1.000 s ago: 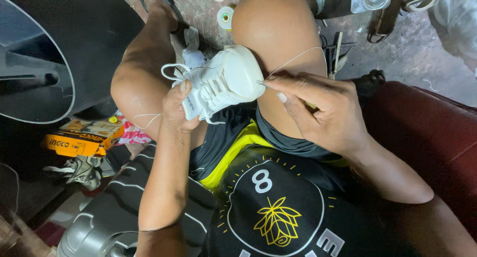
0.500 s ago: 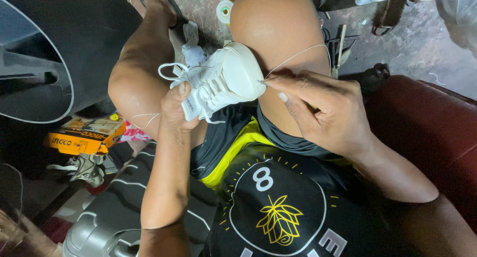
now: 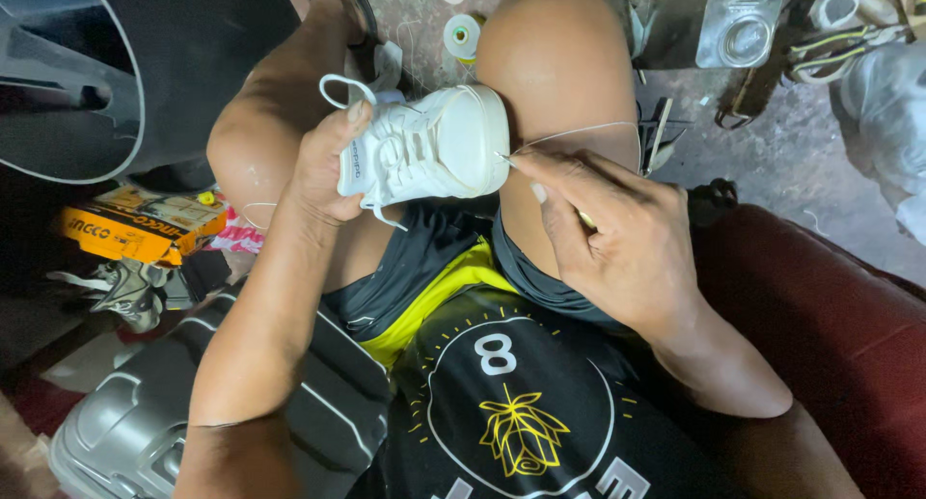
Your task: The person is sitting on the floor, holding a white sneaker on their lap. They use a curved awl and a white thread to stitch the sole of the shoe, repeatedly pushing the awl through the material and pulling the thread tight.
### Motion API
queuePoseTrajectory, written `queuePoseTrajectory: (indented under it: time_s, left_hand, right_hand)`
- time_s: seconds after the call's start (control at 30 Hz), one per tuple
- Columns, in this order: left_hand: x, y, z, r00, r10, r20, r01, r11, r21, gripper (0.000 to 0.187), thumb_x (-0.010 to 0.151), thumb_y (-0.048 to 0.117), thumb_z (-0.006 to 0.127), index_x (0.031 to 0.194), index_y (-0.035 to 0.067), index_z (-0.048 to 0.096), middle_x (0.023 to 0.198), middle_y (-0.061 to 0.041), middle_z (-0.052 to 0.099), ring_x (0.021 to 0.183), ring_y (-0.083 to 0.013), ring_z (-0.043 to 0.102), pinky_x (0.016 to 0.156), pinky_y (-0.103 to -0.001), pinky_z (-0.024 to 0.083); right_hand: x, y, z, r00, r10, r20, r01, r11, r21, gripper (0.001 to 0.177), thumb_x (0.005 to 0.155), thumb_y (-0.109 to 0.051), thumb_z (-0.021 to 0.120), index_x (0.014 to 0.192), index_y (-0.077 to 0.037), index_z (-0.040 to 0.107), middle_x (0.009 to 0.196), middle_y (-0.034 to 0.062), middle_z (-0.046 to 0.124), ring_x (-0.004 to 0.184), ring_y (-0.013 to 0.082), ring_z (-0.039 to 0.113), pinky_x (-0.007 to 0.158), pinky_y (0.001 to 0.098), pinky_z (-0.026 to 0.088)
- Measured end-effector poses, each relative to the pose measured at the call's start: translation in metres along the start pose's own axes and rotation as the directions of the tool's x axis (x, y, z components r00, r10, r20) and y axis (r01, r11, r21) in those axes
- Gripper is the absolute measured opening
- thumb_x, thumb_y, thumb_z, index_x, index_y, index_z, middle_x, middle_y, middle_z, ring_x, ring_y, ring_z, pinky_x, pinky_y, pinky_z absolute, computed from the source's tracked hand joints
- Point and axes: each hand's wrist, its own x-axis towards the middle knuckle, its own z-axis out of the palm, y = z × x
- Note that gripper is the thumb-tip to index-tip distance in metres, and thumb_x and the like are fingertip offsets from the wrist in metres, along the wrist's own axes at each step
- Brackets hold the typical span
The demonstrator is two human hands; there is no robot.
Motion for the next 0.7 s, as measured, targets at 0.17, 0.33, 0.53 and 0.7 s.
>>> queuePoseTrajectory:
  time_s: [0.17, 0.33, 0.53, 0.7]
  left_hand:
    - [0.0, 0.0, -0.003, 1.0, 0.006, 0.001, -0.006, 0.999, 0.04, 0.052, 0.099, 0.034, 0.071, 0.129, -0.008, 0.064, 0.12, -0.02, 0.073, 0.107, -0.0293, 0.073, 0.102, -0.045, 0.058]
    - [-0.002, 0.001, 0.001, 1.0, 0.003, 0.006, -0.004, 0.994, 0.108, 0.058, 0.097, 0.033, 0.073, 0.135, -0.009, 0.06, 0.121, -0.019, 0.073, 0.107, -0.0285, 0.073, 0.1, -0.043, 0.058]
    - [-0.022, 0.007, 0.031, 1.0, -0.003, -0.028, 0.01, 0.965, 0.264, 0.063, 0.092, 0.024, 0.077, 0.141, -0.01, 0.057, 0.117, -0.019, 0.072, 0.095, -0.0254, 0.072, 0.072, -0.037, 0.059]
    - [-0.042, 0.002, 0.054, 0.996, 0.082, 0.019, -0.08, 0.867, 0.492, 0.065, 0.085, 0.013, 0.08, 0.141, -0.008, 0.056, 0.126, -0.012, 0.069, 0.117, -0.0193, 0.068, 0.1, -0.03, 0.057]
  right_hand:
    - [0.0, 0.001, 0.001, 1.0, 0.023, 0.018, -0.023, 0.999, 0.024, 0.026, 0.1, 0.001, 0.062, 0.124, -0.003, 0.07, 0.115, 0.0144, 0.075, 0.094, 0.0245, 0.078, 0.075, 0.0318, 0.063]
    - [-0.002, 0.002, -0.002, 0.999, 0.025, 0.029, -0.024, 0.998, -0.058, 0.026, 0.098, 0.001, 0.064, 0.123, -0.005, 0.071, 0.111, 0.0134, 0.075, 0.085, 0.0264, 0.076, 0.071, 0.035, 0.06]
    - [-0.007, 0.008, -0.01, 0.997, 0.021, 0.075, -0.007, 0.984, -0.18, 0.029, 0.098, -0.003, 0.062, 0.125, -0.006, 0.071, 0.106, 0.0108, 0.074, 0.083, 0.0297, 0.073, 0.071, 0.0378, 0.058]
    - [-0.008, 0.019, -0.012, 0.995, 0.015, 0.102, 0.008, 0.974, -0.226, 0.028, 0.096, -0.004, 0.063, 0.122, -0.008, 0.072, 0.106, 0.0103, 0.074, 0.084, 0.0303, 0.073, 0.072, 0.039, 0.058]
